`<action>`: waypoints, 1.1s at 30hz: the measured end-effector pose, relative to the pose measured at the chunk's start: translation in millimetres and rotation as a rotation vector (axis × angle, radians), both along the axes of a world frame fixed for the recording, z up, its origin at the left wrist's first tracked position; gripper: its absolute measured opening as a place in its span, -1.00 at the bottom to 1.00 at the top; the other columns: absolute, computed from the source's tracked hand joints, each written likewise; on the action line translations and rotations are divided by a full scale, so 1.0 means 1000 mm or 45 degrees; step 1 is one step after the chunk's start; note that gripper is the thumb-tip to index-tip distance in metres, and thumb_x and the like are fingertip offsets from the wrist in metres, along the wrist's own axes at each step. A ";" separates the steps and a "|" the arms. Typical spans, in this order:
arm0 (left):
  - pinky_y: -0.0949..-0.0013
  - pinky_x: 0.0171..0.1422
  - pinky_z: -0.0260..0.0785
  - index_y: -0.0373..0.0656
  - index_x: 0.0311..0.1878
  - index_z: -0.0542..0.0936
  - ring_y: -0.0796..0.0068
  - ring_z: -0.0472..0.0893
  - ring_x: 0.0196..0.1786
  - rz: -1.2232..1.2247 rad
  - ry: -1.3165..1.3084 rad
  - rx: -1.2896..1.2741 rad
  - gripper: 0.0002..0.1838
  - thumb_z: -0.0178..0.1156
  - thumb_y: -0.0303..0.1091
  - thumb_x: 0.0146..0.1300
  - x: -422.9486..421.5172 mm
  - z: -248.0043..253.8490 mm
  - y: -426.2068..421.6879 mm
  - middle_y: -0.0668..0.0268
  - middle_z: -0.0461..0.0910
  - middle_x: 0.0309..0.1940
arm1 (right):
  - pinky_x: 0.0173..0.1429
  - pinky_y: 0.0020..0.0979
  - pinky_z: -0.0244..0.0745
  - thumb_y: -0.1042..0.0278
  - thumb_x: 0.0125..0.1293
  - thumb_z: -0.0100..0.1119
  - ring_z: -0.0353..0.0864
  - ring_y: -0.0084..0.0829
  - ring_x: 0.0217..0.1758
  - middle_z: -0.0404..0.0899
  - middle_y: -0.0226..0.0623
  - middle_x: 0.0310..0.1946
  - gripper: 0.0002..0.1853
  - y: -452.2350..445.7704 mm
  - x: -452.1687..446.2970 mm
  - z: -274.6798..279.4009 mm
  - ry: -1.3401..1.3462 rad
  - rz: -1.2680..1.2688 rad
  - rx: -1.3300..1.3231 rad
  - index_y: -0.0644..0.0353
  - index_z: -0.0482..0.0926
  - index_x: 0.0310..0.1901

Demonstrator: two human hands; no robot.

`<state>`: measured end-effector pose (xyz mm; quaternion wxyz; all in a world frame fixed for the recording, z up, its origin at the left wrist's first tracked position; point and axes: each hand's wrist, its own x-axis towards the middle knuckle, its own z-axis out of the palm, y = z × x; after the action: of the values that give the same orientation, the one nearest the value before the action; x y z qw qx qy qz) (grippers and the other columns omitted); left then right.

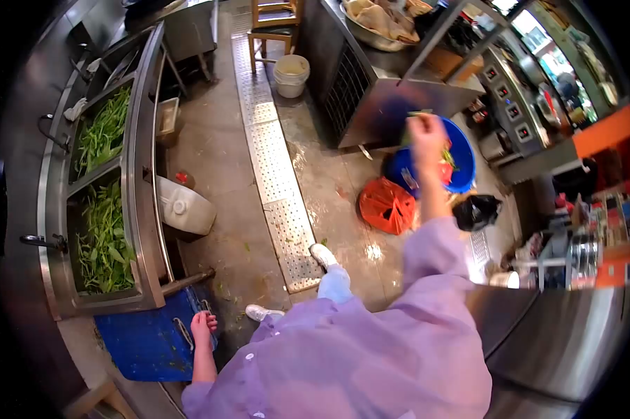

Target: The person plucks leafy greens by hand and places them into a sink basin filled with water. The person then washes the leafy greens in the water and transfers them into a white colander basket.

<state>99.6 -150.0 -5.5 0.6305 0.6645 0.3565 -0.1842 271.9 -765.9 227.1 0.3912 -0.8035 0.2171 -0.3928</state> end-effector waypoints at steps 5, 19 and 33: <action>0.58 -0.53 0.27 -0.17 -0.23 0.48 0.63 0.43 -0.57 -0.071 0.091 0.069 -0.78 0.05 -0.23 0.19 0.033 0.013 -0.105 0.32 0.51 -0.50 | -0.07 -0.21 0.40 0.26 0.13 -0.02 0.49 -0.13 -0.13 0.52 -0.11 -0.21 -0.60 -0.231 0.013 -0.014 1.107 -0.441 -0.960 0.12 0.39 0.04; 0.53 -0.33 0.37 -0.24 -0.22 0.48 0.60 0.50 -0.38 0.266 -0.484 0.455 -0.80 -0.02 -0.31 0.23 0.080 0.091 -0.093 0.34 0.52 -0.41 | -0.19 -0.30 0.39 0.14 0.09 0.07 0.52 -0.13 -0.26 0.53 -0.04 -0.34 -0.68 0.071 0.237 -0.135 0.748 0.962 -0.547 0.26 0.53 -0.31; 0.20 -0.21 0.28 -0.13 -0.43 0.49 0.19 0.51 -0.34 -0.138 -0.266 0.998 -0.76 0.16 -0.15 0.00 0.261 0.070 0.130 0.21 0.52 -0.47 | -0.27 -0.25 0.42 0.11 0.14 0.00 0.57 -0.23 -0.32 0.54 -0.15 -0.42 -0.74 0.650 0.315 -0.152 0.858 1.709 -1.514 0.13 0.38 -0.28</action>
<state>360.1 -19.9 64.0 0.3517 0.8874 0.2981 0.0011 587.2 -116.3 75.0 -0.0202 -0.8982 -0.4226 0.1191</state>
